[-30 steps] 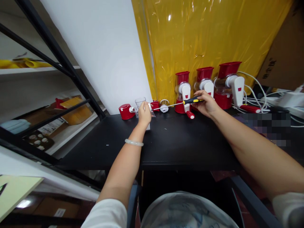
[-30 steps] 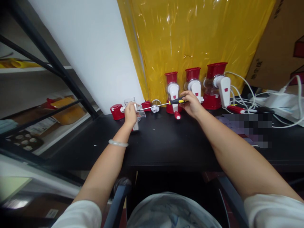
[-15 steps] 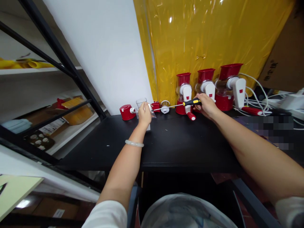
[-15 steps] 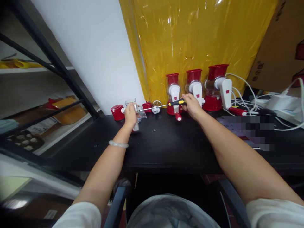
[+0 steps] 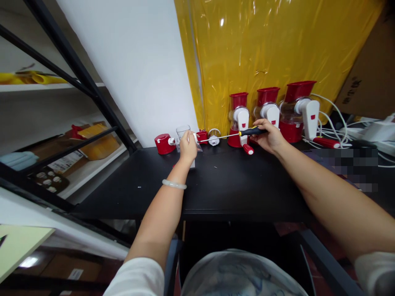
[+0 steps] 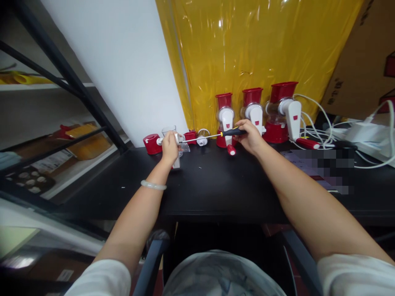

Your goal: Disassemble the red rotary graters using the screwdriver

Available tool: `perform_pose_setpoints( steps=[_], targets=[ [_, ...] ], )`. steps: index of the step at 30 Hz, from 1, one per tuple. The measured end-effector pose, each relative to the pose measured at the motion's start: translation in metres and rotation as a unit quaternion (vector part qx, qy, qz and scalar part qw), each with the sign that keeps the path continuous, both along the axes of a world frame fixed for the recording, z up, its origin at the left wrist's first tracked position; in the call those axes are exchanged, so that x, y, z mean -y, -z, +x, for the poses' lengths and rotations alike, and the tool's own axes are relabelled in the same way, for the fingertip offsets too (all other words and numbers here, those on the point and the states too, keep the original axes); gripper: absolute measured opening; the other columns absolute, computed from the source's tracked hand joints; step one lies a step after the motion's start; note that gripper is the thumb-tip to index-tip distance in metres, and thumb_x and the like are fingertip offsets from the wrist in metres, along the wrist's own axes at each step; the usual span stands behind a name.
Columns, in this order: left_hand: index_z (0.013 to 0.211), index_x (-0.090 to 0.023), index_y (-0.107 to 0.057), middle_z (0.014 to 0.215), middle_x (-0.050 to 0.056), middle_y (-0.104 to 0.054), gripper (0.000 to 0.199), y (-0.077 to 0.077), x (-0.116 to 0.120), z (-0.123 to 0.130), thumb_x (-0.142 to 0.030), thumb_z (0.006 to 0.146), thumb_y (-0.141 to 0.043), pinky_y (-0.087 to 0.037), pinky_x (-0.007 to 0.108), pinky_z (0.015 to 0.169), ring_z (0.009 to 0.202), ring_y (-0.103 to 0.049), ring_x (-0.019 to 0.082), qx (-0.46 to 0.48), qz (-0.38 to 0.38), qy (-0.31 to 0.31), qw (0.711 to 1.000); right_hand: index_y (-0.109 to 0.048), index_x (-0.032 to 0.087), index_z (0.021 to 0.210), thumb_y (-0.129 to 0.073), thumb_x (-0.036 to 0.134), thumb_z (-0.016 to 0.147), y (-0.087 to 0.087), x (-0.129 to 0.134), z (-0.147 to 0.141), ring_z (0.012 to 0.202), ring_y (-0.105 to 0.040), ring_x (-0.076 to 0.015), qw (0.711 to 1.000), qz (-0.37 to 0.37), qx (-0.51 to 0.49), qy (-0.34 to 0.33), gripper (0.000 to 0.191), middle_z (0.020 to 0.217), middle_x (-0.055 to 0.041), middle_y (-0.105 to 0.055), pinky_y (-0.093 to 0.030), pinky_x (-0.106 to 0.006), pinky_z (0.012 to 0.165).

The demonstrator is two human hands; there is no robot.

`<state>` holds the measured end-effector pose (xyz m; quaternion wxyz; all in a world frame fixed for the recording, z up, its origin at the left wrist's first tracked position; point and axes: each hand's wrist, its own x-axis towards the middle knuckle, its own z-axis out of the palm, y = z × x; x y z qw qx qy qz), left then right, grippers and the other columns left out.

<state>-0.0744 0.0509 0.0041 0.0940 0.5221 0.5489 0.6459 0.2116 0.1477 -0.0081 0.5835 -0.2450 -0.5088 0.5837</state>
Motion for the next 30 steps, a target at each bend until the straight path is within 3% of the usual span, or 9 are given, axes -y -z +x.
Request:
perform_pose_setpoints(
  steps=[9, 12, 16, 20, 24, 30],
  targets=[
    [0.080, -0.020, -0.057, 0.057, -0.004, -0.045, 0.040, 0.000, 0.001, 0.001, -0.050, 0.103, -0.044, -0.044, 0.022, 0.039, 0.042, -0.046, 0.010, 0.006, 0.002, 0.002, 1.000, -0.054, 0.026, 0.080, -0.066, 0.031, 0.062, -0.002, 0.004, -0.001, 0.060, -0.053, -0.0143, 1.000, 0.018, 0.002, 0.005, 0.022, 0.073, 0.0022, -0.053, -0.049, -0.030, 0.057],
    [0.080, -0.020, -0.056, 0.057, -0.004, -0.046, 0.039, 0.000, 0.000, 0.000, -0.050, 0.103, -0.044, -0.043, 0.021, 0.038, 0.041, -0.046, 0.009, 0.008, 0.005, 0.001, 1.000, -0.052, 0.026, 0.078, -0.067, 0.044, 0.071, -0.003, 0.002, -0.003, 0.056, -0.052, -0.0147, 0.999, 0.033, 0.010, 0.024, 0.024, 0.068, 0.0022, -0.053, -0.048, -0.030, 0.054],
    [0.081, -0.020, -0.056, 0.058, -0.004, -0.048, 0.038, 0.001, -0.002, -0.002, -0.049, 0.103, -0.043, -0.045, 0.021, 0.039, 0.040, -0.047, 0.009, 0.007, 0.006, -0.004, 1.000, -0.050, 0.026, 0.072, -0.063, 0.066, 0.081, -0.002, -0.001, -0.005, 0.041, -0.040, -0.0122, 0.998, 0.036, 0.037, 0.043, 0.043, 0.052, 0.0045, -0.043, -0.042, -0.030, 0.046],
    [0.081, -0.020, -0.056, 0.056, -0.004, -0.047, 0.039, -0.001, -0.001, -0.001, -0.049, 0.103, -0.044, -0.045, 0.022, 0.039, 0.040, -0.047, 0.010, 0.011, 0.003, -0.005, 1.000, -0.053, 0.026, 0.071, -0.072, 0.055, 0.080, 0.001, -0.004, -0.004, 0.035, -0.030, -0.0100, 0.996, 0.057, 0.060, 0.034, 0.036, 0.041, 0.0084, -0.033, -0.039, -0.027, 0.043],
    [0.080, -0.020, -0.056, 0.056, -0.005, -0.046, 0.040, -0.002, 0.000, -0.001, -0.050, 0.103, -0.043, -0.045, 0.021, 0.039, 0.040, -0.046, 0.009, 0.013, 0.004, -0.004, 1.000, -0.053, 0.026, 0.073, -0.074, 0.048, 0.081, 0.003, -0.007, -0.006, 0.038, -0.035, -0.0108, 0.996, 0.063, 0.051, 0.041, 0.031, 0.042, 0.0075, -0.036, -0.037, -0.025, 0.042],
    [0.080, -0.020, -0.056, 0.060, -0.003, -0.048, 0.039, -0.002, -0.001, -0.001, -0.047, 0.104, -0.043, -0.045, 0.022, 0.040, 0.040, -0.044, 0.009, 0.021, 0.004, -0.004, 1.000, -0.050, 0.026, 0.080, -0.080, 0.043, 0.078, 0.000, -0.005, -0.008, 0.049, -0.047, -0.0114, 1.000, 0.022, 0.008, 0.014, 0.034, 0.055, 0.0071, -0.042, -0.046, -0.024, 0.050]
  ],
)
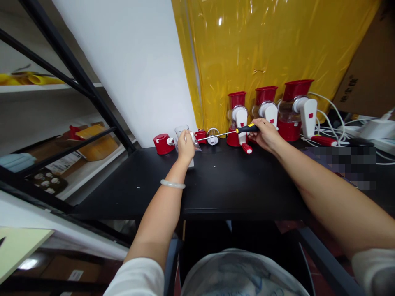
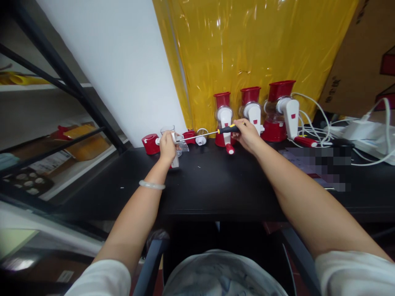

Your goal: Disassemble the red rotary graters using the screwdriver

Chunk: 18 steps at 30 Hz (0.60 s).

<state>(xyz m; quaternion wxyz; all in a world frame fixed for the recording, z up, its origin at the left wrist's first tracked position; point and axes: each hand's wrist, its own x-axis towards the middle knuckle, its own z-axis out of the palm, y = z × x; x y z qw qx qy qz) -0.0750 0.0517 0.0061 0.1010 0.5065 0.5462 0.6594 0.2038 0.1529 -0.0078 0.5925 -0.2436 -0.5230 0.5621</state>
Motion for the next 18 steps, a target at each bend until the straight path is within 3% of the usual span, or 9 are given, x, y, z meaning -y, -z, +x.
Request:
perform_pose_setpoints(
  steps=[5, 10, 14, 16, 18],
  targets=[
    [0.079, -0.020, -0.056, 0.054, -0.005, -0.045, 0.045, -0.0006, 0.0011, 0.0016, -0.056, 0.103, -0.044, -0.045, 0.023, 0.040, 0.039, -0.045, 0.009, 0.005, -0.009, -0.001, 1.000, -0.053, 0.025, 0.081, -0.072, 0.027, 0.074, -0.0030, 0.0056, 0.0008, 0.054, -0.051, -0.0109, 0.999, -0.039, -0.014, 0.000, 0.021, 0.063, 0.0048, -0.052, -0.047, -0.024, 0.054],
    [0.080, -0.020, -0.058, 0.059, -0.003, -0.051, 0.044, 0.0004, 0.0001, 0.0007, -0.055, 0.102, -0.045, -0.046, 0.023, 0.039, 0.039, -0.045, 0.009, 0.003, 0.002, 0.006, 1.000, -0.054, 0.026, 0.082, -0.068, 0.026, 0.071, -0.0030, 0.0069, 0.0029, 0.056, -0.054, -0.0129, 1.000, -0.028, -0.009, -0.009, 0.018, 0.067, 0.0039, -0.056, -0.048, -0.025, 0.053],
    [0.080, -0.020, -0.059, 0.055, -0.004, -0.047, 0.043, 0.0016, -0.0027, -0.0018, -0.052, 0.103, -0.042, -0.046, 0.022, 0.039, 0.038, -0.044, 0.009, 0.007, 0.008, 0.004, 1.000, -0.053, 0.026, 0.080, -0.068, 0.048, 0.081, -0.0024, 0.0049, 0.0017, 0.054, -0.056, -0.0156, 1.000, -0.014, -0.005, -0.004, 0.027, 0.065, 0.0021, -0.056, -0.049, -0.029, 0.051],
    [0.080, -0.019, -0.060, 0.056, -0.004, -0.047, 0.044, 0.0019, -0.0039, -0.0030, -0.051, 0.104, -0.042, -0.046, 0.021, 0.039, 0.038, -0.044, 0.008, 0.011, 0.010, 0.002, 1.000, -0.051, 0.026, 0.078, -0.064, 0.064, 0.085, -0.0014, 0.0032, 0.0008, 0.048, -0.053, -0.0162, 1.000, -0.014, 0.013, -0.002, 0.041, 0.057, 0.0028, -0.050, -0.048, -0.030, 0.049],
    [0.080, -0.019, -0.060, 0.057, -0.004, -0.047, 0.044, 0.0021, -0.0046, -0.0038, -0.051, 0.104, -0.041, -0.045, 0.020, 0.039, 0.038, -0.044, 0.007, 0.015, 0.013, 0.001, 1.000, -0.050, 0.026, 0.078, -0.066, 0.069, 0.085, 0.0000, 0.0018, 0.0006, 0.042, -0.047, -0.0144, 0.999, -0.006, 0.034, 0.000, 0.046, 0.050, 0.0056, -0.042, -0.046, -0.029, 0.047]
  ],
)
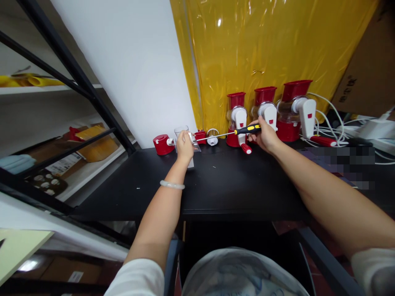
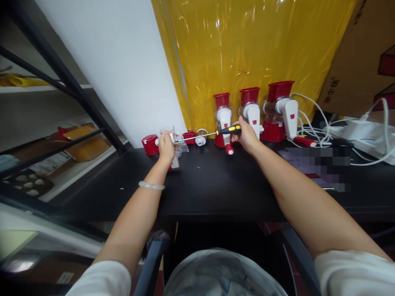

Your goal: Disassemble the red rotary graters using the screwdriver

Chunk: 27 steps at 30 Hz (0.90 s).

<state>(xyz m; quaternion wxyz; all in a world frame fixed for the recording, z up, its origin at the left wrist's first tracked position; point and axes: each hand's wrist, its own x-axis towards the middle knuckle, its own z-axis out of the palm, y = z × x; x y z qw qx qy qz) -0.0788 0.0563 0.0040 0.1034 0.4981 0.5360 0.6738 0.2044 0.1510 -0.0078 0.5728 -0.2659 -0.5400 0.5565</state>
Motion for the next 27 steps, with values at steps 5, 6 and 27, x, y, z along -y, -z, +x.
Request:
perform_pose_setpoints(
  steps=[5, 6, 27],
  targets=[
    [0.080, -0.019, -0.061, 0.056, -0.004, -0.047, 0.043, 0.000, -0.001, -0.001, -0.051, 0.103, -0.044, -0.045, 0.020, 0.038, 0.037, -0.044, 0.007, 0.000, 0.007, 0.005, 1.000, -0.053, 0.025, 0.080, -0.073, 0.046, 0.086, 0.001, 0.000, 0.001, 0.041, -0.041, -0.0104, 1.000, 0.005, -0.007, -0.004, 0.029, 0.046, 0.0083, -0.038, -0.044, -0.023, 0.048],
    [0.080, -0.019, -0.061, 0.056, -0.004, -0.048, 0.042, 0.000, -0.001, -0.001, -0.050, 0.103, -0.044, -0.045, 0.020, 0.038, 0.037, -0.044, 0.007, 0.001, 0.009, 0.006, 1.000, -0.054, 0.025, 0.081, -0.072, 0.041, 0.085, 0.001, 0.001, 0.001, 0.042, -0.042, -0.0104, 1.000, 0.000, -0.015, -0.003, 0.025, 0.047, 0.0079, -0.039, -0.045, -0.023, 0.048],
    [0.079, -0.018, -0.061, 0.059, -0.002, -0.049, 0.047, 0.003, -0.004, -0.003, -0.055, 0.102, -0.045, -0.043, 0.023, 0.036, 0.036, -0.044, 0.008, 0.010, 0.023, 0.003, 1.000, -0.055, 0.025, 0.078, -0.069, 0.038, 0.075, -0.003, 0.009, 0.002, 0.057, -0.056, -0.0160, 0.995, -0.034, -0.081, -0.044, 0.019, 0.065, 0.0017, -0.059, -0.049, -0.030, 0.055]
  ],
)
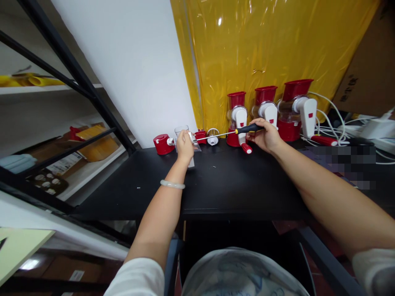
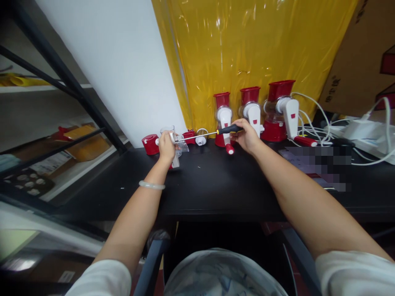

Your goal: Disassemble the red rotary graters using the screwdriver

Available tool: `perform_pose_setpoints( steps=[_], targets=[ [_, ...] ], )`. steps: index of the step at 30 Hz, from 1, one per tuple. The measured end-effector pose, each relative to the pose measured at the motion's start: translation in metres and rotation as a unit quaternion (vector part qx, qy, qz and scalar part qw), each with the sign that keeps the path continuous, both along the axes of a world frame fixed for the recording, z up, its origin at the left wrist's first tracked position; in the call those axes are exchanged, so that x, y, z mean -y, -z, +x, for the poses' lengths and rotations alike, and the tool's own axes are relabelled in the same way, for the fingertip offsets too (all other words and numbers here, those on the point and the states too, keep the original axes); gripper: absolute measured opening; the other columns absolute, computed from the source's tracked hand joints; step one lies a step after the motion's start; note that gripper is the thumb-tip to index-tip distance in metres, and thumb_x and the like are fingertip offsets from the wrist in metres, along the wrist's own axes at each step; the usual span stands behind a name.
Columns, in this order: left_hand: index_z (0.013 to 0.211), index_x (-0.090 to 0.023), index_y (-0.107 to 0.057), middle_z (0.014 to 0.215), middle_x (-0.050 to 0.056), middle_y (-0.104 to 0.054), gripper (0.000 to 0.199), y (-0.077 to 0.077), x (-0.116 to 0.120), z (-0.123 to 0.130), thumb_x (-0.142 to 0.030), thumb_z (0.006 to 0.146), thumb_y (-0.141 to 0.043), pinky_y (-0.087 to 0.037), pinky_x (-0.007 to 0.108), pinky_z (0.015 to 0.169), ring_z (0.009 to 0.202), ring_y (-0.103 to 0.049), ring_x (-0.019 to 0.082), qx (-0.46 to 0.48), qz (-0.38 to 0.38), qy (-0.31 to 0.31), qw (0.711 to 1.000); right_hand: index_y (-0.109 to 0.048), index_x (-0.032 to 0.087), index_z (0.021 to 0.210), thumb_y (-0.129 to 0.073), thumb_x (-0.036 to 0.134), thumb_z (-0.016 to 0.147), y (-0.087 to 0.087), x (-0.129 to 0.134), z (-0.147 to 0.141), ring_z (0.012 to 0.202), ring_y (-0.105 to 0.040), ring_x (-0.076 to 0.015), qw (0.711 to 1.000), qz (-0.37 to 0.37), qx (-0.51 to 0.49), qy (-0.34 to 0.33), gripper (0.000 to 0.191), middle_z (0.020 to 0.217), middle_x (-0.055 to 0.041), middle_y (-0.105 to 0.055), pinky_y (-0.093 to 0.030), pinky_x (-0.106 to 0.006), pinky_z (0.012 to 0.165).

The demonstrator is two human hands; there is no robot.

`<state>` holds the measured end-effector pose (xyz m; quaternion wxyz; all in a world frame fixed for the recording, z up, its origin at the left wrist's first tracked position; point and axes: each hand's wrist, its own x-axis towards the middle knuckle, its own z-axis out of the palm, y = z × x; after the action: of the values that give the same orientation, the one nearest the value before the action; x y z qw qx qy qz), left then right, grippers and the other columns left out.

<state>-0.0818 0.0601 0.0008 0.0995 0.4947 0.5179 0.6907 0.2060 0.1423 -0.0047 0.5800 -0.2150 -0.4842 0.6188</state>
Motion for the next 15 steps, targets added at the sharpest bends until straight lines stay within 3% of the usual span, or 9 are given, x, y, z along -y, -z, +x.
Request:
perform_pose_setpoints(
  steps=[4, 7, 15],
  targets=[
    [0.080, -0.018, -0.063, 0.059, -0.002, -0.049, 0.047, -0.0004, 0.0004, 0.0004, -0.057, 0.102, -0.045, -0.044, 0.023, 0.037, 0.038, -0.044, 0.008, 0.004, 0.002, -0.002, 1.000, -0.052, 0.025, 0.076, -0.069, 0.056, 0.085, 0.0011, -0.0033, -0.0032, 0.046, -0.046, -0.0127, 0.999, 0.017, 0.027, 0.026, 0.036, 0.055, 0.0034, -0.052, -0.045, -0.028, 0.049],
    [0.080, -0.019, -0.062, 0.059, -0.001, -0.050, 0.046, -0.0011, 0.0005, 0.0006, -0.056, 0.101, -0.045, -0.044, 0.023, 0.038, 0.039, -0.045, 0.008, 0.006, 0.002, -0.003, 1.000, -0.050, 0.025, 0.076, -0.074, 0.048, 0.085, 0.0029, -0.0049, -0.0044, 0.041, -0.037, -0.0096, 0.998, 0.032, 0.049, 0.034, 0.034, 0.050, 0.0066, -0.046, -0.043, -0.025, 0.047],
    [0.080, -0.019, -0.061, 0.058, -0.003, -0.048, 0.043, -0.0006, 0.0016, 0.0010, -0.052, 0.102, -0.043, -0.044, 0.022, 0.037, 0.038, -0.044, 0.008, -0.002, -0.001, 0.000, 1.000, -0.052, 0.026, 0.081, -0.070, 0.026, 0.083, 0.0002, -0.0021, -0.0047, 0.047, -0.046, -0.0123, 0.999, -0.002, 0.035, 0.034, 0.018, 0.047, 0.0071, -0.042, -0.048, -0.024, 0.053]
  ],
)
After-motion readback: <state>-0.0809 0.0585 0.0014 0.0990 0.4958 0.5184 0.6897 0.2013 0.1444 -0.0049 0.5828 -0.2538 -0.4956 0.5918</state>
